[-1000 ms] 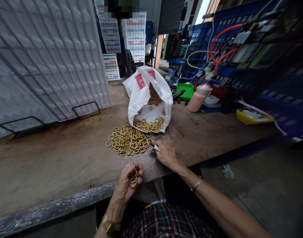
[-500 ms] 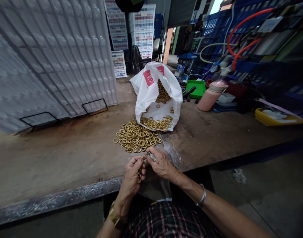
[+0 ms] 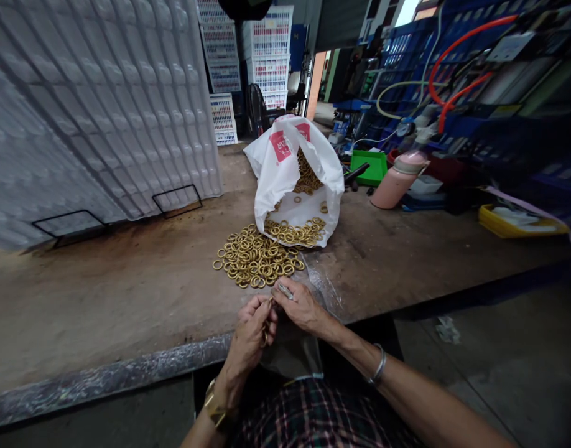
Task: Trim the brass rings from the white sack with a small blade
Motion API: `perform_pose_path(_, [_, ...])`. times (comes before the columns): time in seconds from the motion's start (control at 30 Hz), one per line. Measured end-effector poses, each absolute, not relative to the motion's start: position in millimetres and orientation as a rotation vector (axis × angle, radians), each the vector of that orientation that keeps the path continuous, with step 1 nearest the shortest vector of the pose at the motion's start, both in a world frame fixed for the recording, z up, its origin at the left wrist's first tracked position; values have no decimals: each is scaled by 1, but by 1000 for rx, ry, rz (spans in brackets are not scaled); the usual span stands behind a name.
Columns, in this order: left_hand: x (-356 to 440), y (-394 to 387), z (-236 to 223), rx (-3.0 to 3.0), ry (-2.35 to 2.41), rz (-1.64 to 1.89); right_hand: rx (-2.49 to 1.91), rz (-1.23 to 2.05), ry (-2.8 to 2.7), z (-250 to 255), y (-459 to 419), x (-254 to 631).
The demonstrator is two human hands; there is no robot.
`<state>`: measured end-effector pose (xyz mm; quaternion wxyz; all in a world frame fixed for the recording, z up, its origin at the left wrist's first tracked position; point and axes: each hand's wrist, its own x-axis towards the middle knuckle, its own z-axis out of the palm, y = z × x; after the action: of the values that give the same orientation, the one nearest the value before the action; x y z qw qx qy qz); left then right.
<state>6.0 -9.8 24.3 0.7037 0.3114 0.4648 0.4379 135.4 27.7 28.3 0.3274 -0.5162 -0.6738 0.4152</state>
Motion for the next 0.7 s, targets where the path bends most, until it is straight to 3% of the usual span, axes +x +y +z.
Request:
perform_pose_path(0.27, [7,-11,24,678,953,1023,-1307,1164,-1697,27,30,136])
perform_pose_path(0.7, [4,-7,14,927,1195,1046,-1432,653,-2354,10,20,144])
